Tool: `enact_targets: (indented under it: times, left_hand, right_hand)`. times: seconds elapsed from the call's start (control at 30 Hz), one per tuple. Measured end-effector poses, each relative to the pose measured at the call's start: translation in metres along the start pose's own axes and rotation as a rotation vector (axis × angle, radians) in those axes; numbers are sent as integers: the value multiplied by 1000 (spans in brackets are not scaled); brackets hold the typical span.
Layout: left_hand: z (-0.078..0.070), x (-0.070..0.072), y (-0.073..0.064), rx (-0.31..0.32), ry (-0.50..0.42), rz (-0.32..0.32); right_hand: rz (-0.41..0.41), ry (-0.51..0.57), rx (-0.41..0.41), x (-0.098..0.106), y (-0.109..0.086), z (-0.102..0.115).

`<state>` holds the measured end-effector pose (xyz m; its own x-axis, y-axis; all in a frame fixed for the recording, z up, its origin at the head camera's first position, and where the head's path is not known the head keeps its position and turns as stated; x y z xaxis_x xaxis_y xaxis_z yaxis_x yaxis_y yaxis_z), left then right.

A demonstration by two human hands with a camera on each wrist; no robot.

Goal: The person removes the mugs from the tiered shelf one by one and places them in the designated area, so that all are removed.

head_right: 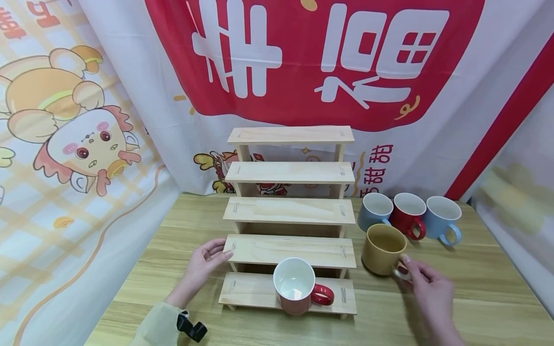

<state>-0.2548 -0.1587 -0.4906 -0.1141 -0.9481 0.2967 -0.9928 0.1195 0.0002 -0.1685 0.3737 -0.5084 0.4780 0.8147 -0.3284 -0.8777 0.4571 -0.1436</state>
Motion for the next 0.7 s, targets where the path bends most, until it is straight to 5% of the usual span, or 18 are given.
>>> enact_targets:
  times: [0.43, 0.7]
  left_hand:
    - [0, 0, 0, -3, 8, -1]
    - [0, 0, 1, 5, 0, -3]
  right_hand:
    - [-44, -40, 2, -6, -15, -7]
    - [-25, 151, 7, -10, -23, -17]
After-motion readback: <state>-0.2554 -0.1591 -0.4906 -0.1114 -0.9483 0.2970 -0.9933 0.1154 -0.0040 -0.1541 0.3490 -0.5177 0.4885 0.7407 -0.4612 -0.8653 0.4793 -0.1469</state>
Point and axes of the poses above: each hand's wrist, its own y-axis towards the middle knuckle, its own x-axis out of the back of the hand, z = x × y, the point moved 8 cm from there along y, towards the middle knuckle, and after that the axes turned 14 degrees about y, right-handed, at the moved point
